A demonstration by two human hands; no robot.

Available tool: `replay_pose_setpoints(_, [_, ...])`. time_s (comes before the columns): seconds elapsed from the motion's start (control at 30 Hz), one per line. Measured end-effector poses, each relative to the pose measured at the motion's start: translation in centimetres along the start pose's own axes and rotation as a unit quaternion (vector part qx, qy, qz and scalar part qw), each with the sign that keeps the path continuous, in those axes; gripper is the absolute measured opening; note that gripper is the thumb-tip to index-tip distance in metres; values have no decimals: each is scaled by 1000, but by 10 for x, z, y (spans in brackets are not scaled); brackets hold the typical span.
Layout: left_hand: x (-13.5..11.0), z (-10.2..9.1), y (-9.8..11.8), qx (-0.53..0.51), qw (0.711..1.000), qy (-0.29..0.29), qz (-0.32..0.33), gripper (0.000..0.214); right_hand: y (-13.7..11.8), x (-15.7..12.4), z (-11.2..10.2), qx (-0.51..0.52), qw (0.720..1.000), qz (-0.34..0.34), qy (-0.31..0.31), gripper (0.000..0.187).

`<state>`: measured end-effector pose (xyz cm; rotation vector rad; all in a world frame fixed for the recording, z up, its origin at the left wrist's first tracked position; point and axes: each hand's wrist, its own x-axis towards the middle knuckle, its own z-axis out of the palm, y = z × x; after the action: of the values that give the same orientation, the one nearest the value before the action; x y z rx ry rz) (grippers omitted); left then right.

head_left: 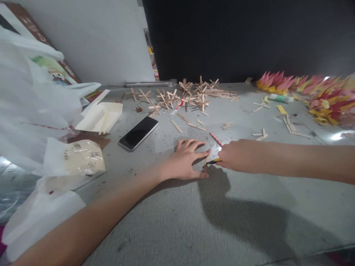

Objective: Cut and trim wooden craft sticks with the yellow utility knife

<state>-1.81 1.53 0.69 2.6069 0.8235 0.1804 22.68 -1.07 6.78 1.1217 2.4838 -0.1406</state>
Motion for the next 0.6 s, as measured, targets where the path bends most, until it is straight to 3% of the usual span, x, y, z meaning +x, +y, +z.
replay_pose_setpoints(0.33, [0, -4, 0, -15, 1000, -3, -10, 81, -14, -14, -4, 21, 997, 47, -50, 42])
replay_pose_setpoints(0.6, [0, -4, -1, -7, 1000, 2, -5, 82, -5, -14, 18, 108, 993, 26, -37, 40])
